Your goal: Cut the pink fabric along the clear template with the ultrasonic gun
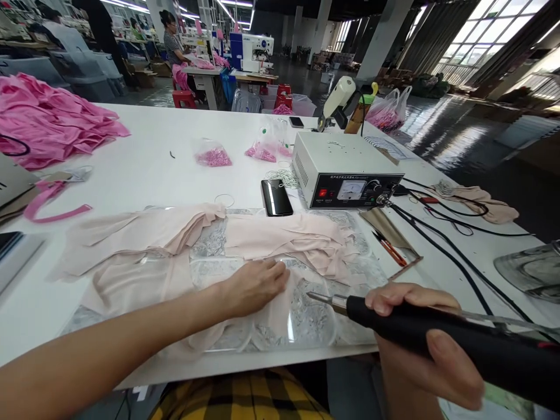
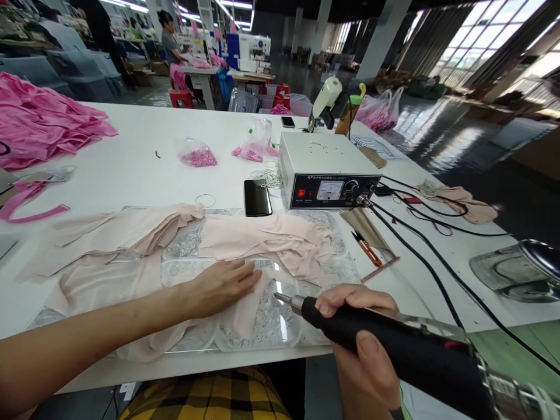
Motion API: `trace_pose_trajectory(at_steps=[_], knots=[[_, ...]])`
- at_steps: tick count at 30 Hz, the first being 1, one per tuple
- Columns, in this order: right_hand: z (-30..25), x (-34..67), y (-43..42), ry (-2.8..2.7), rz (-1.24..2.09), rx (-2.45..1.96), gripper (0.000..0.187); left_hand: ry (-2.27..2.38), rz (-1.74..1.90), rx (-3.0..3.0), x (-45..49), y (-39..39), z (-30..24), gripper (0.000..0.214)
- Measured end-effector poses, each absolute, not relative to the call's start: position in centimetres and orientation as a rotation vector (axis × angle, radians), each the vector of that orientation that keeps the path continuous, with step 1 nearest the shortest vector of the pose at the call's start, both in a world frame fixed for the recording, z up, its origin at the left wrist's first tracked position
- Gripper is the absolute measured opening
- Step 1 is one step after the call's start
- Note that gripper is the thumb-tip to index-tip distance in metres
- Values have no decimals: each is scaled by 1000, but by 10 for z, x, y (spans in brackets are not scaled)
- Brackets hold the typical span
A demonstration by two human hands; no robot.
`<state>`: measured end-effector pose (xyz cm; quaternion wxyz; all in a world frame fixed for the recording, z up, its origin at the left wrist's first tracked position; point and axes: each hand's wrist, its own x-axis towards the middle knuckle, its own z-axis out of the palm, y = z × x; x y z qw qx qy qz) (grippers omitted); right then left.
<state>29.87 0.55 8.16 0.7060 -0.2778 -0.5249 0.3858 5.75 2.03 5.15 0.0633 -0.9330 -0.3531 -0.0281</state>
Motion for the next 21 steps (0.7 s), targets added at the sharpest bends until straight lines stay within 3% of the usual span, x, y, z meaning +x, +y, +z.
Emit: trace_pose_trajectory(at_steps=[4,11,21], knots=[[84,304,-14,-1155,893,-639,20,-974,-155,-2893,52,29,60,24],[70,298,-33,-1043,841,-698,21,-365,-289,-3251,42,44,73,24],[63,292,-49,-1076,806,-728,24,-381,-380,-3365,47,53,54,28]])
